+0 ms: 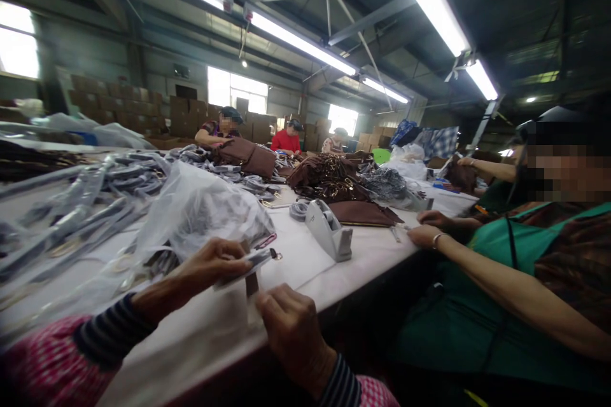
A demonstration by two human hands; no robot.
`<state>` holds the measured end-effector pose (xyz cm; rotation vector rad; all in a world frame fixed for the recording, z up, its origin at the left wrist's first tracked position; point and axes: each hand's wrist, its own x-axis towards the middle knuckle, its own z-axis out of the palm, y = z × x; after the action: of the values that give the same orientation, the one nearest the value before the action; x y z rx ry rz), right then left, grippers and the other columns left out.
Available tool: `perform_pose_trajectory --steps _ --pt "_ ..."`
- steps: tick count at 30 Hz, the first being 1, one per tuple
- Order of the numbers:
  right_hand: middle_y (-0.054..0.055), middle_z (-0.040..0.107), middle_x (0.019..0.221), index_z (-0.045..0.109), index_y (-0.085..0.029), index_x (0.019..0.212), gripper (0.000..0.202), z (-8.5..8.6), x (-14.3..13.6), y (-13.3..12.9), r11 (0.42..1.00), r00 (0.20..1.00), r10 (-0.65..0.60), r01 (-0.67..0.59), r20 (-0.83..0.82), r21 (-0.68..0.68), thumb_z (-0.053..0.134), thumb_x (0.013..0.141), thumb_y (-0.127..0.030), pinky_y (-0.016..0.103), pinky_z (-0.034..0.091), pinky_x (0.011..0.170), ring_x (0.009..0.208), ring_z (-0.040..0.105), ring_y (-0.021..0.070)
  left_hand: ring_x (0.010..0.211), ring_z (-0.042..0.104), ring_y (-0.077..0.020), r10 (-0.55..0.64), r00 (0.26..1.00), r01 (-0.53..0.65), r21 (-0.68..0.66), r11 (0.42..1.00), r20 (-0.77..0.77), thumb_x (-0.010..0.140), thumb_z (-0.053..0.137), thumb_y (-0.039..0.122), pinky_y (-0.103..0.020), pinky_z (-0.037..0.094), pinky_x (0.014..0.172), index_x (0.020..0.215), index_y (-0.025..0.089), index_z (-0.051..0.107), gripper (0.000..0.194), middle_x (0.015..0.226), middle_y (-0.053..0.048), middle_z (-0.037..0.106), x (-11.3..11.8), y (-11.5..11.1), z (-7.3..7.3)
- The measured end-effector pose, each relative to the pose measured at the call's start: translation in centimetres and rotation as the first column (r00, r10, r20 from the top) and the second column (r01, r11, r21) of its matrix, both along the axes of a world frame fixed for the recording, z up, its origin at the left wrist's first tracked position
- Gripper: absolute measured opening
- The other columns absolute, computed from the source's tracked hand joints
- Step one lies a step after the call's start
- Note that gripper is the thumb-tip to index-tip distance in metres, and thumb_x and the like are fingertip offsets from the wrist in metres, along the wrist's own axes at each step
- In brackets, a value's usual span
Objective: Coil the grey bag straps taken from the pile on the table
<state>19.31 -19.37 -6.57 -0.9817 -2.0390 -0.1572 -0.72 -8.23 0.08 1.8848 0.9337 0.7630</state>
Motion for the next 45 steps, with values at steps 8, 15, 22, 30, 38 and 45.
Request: perform_pose_trajectory --steps 8,15,22,30,38,45 --pt "0.007 0.070 0.110 0.071 -0.021 0.089 0.019 -0.2 0.5 1.5 0.962 0.961 0.023 -0.097 -0.277 -0.257 0.058 0.098 -0.011 0.031 0.053 0.089 0.101 0.069 0.0206 0.096 0.052 -0.0286 0.033 0.880 0.262 0.541 0.799 -0.474 0.092 0.058 0.024 -0.043 0.037 0.083 0.084 0.019 0.070 0.015 0.094 -0.008 0.068 1.6 -3.4 -3.2" --pt "0.003 0.071 0.089 0.073 -0.019 0.085 0.021 1.3 0.7 2.7 0.905 0.974 -0.055 -0.043 -0.218 -0.424 0.060 0.092 -0.004 0.029 0.046 0.080 0.087 0.066 0.0191 0.097 0.056 -0.0268 -0.098 0.937 0.241 0.418 0.876 -0.336 0.093 0.054 0.034 -0.041 0.043 0.089 0.096 0.019 0.069 0.021 0.097 -0.008 0.066 0.5 -2.4 -3.8" --pt "-0.001 0.070 0.072 0.070 -0.019 0.071 0.016 3.6 0.5 4.1 0.864 0.984 -0.145 0.076 -0.102 -0.497 0.067 0.077 -0.005 0.031 0.041 0.077 0.075 0.062 0.0181 0.076 0.060 -0.0204 -0.075 0.996 0.086 0.282 0.956 -0.049 0.087 0.056 0.025 -0.033 0.045 0.071 0.105 0.023 0.052 0.018 0.086 -0.001 0.068 0.9 -2.1 -3.5" --pt "0.000 0.075 0.075 0.075 -0.019 0.084 0.022 4.9 1.0 6.3 0.696 0.977 0.024 -0.167 -0.210 -0.698 0.062 0.073 -0.005 0.021 0.044 0.056 0.061 0.065 0.0137 0.072 0.059 -0.0167 -0.016 0.981 -0.013 0.146 0.989 0.195 0.081 0.068 0.027 -0.028 0.044 0.064 0.096 0.022 0.052 0.022 0.078 0.003 0.064 1.6 -2.4 -4.5" --pt "0.001 0.070 0.069 0.079 -0.015 0.074 0.012 3.9 1.5 7.7 0.658 0.965 0.076 -0.236 -0.249 -0.715 0.068 0.075 -0.012 0.019 0.046 0.050 0.055 0.062 0.0118 0.096 0.056 -0.0265 -0.035 0.970 0.140 0.436 0.889 -0.241 0.093 0.066 0.054 -0.039 0.043 0.083 0.092 0.021 0.071 0.034 0.100 -0.006 0.065 -0.1 -2.0 -3.0" --pt "0.001 0.075 0.073 0.081 -0.014 0.086 0.018 5.9 1.2 7.5 0.748 0.979 0.180 -0.075 0.093 -0.659 0.065 0.083 -0.005 0.019 0.046 0.059 0.064 0.067 0.0125 0.108 0.050 -0.0305 0.041 0.921 0.211 0.585 0.783 -0.387 0.098 0.064 0.047 -0.045 0.038 0.091 0.110 0.030 0.078 0.025 0.118 -0.007 0.063 0.2 -2.8 -4.2"
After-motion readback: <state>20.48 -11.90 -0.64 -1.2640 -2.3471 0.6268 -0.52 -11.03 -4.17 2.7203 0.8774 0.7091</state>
